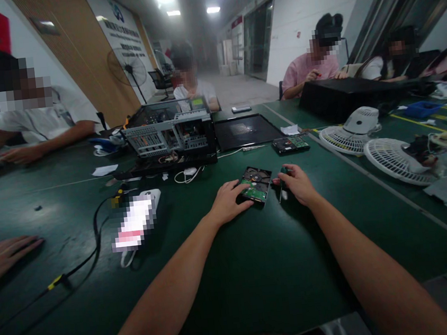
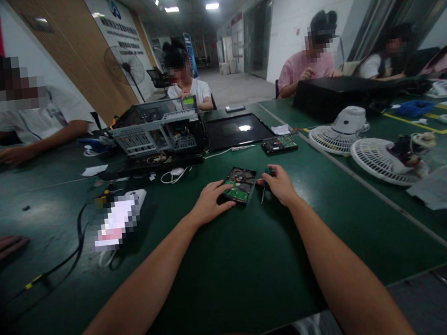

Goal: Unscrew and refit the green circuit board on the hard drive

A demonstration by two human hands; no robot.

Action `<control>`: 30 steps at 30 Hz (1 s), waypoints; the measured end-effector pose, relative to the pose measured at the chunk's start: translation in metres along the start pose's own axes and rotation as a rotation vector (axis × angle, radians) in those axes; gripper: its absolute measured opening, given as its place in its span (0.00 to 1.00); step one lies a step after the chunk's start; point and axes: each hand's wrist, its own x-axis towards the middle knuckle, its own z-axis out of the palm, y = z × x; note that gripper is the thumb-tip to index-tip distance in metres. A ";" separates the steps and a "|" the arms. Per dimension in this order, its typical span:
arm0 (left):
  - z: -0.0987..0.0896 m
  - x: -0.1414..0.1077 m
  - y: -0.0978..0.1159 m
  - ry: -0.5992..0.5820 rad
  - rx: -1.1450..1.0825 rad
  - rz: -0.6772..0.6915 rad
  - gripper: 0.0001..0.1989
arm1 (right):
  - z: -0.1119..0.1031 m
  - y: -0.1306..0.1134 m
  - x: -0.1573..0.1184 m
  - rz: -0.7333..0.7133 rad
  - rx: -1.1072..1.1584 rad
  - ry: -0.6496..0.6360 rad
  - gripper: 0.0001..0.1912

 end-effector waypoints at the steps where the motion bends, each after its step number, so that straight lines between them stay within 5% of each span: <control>1: 0.001 0.000 0.000 -0.002 0.001 0.001 0.30 | 0.000 0.001 0.000 -0.020 -0.022 0.016 0.27; 10: 0.003 0.002 0.003 0.030 0.070 -0.011 0.29 | -0.003 -0.011 -0.005 -0.213 -0.312 0.097 0.33; 30: 0.006 0.003 -0.006 0.113 0.026 -0.089 0.29 | 0.033 -0.047 -0.046 -0.547 -0.267 0.119 0.31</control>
